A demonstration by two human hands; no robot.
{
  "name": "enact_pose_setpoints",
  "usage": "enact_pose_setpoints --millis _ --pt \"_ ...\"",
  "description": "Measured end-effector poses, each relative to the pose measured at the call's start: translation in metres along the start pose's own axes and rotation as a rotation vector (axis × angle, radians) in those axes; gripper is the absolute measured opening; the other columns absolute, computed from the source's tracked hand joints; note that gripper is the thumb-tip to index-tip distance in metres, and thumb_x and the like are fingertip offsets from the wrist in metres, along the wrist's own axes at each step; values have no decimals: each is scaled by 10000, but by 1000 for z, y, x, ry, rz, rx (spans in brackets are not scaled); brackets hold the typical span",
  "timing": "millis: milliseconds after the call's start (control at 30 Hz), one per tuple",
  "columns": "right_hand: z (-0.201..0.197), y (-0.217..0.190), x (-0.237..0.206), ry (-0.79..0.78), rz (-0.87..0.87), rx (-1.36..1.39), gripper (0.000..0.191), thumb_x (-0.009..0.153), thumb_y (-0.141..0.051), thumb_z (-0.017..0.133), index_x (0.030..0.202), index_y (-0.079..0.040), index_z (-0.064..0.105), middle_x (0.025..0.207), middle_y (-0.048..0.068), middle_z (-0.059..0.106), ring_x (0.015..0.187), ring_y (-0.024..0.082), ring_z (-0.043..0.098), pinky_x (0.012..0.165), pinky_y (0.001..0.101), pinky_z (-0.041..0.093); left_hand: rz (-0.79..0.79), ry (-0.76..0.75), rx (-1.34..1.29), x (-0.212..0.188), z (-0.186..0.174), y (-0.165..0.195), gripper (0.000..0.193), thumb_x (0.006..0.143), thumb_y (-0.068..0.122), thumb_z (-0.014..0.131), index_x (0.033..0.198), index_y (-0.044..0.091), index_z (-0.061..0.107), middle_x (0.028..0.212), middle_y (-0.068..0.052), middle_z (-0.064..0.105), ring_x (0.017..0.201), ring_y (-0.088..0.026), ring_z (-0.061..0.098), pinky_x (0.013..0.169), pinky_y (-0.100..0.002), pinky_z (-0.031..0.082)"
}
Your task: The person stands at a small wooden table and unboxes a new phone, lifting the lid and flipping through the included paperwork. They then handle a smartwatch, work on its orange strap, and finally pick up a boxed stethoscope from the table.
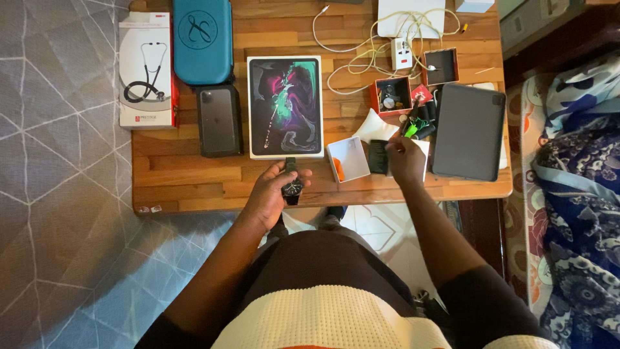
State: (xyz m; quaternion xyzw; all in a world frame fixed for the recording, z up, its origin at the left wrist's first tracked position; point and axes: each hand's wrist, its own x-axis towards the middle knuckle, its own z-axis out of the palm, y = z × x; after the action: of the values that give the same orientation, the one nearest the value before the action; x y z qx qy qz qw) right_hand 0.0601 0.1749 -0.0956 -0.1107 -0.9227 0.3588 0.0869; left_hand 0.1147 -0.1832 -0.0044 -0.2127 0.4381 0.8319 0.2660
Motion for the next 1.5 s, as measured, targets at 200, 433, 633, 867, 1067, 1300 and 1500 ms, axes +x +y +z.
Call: enact_pose_setpoints --millis 200,433,633,867,1067,1300,1500 --pt "40 -34 -25 -162 -272 -116 160 953 -90 681 1083 -87 772 1063 172 753 945 367 733 993 567 450 28 6 -46 0 -5 -1 325 974 121 647 1291 59 609 1163 -152 780 1008 -234 736 911 -377 565" --pt "92 -68 -26 -456 -463 -592 370 800 -88 681 1127 85 665 1264 291 625 1283 438 534 1128 486 444 52 -30 -47 -1 -4 -5 322 976 119 649 1289 49 621 1157 -148 774 987 -222 717 921 -377 545" --pt "95 -78 -13 -597 -399 -695 413 880 -63 680 1272 36 602 1261 274 633 1179 421 605 923 470 583 38 -11 -111 -8 -9 -2 304 970 119 657 1257 32 607 1164 -162 770 1017 -236 727 947 -395 560" --pt "101 -75 -13 -542 -605 -947 438 887 -156 695 1265 40 597 1168 248 675 1039 357 695 721 371 638 10 30 -114 -20 -22 2 348 971 130 659 1287 36 549 1209 -172 757 1046 -242 722 882 -409 565" --pt "97 -75 -4 -672 -618 -888 161 936 -132 675 1059 -34 711 1037 184 729 971 316 719 787 443 604 -2 66 -114 -14 -28 0 302 969 128 645 1245 44 556 1167 -187 772 1013 -257 733 851 -420 582" --pt "19 -112 -3 -539 196 17 274 881 -128 698 1133 -30 743 934 111 762 806 209 717 763 373 570 52 17 -91 -1 -15 5 284 961 114 675 1227 45 603 1155 -158 776 1003 -240 739 886 -386 579" --pt "-38 -148 -38 -775 471 1186 233 1074 -31 552 1250 23 695 1047 65 703 919 151 679 854 299 569 39 -12 -57 -2 24 22 415 910 112 745 1268 21 555 1124 -155 777 1019 -232 748 893 -409 598"
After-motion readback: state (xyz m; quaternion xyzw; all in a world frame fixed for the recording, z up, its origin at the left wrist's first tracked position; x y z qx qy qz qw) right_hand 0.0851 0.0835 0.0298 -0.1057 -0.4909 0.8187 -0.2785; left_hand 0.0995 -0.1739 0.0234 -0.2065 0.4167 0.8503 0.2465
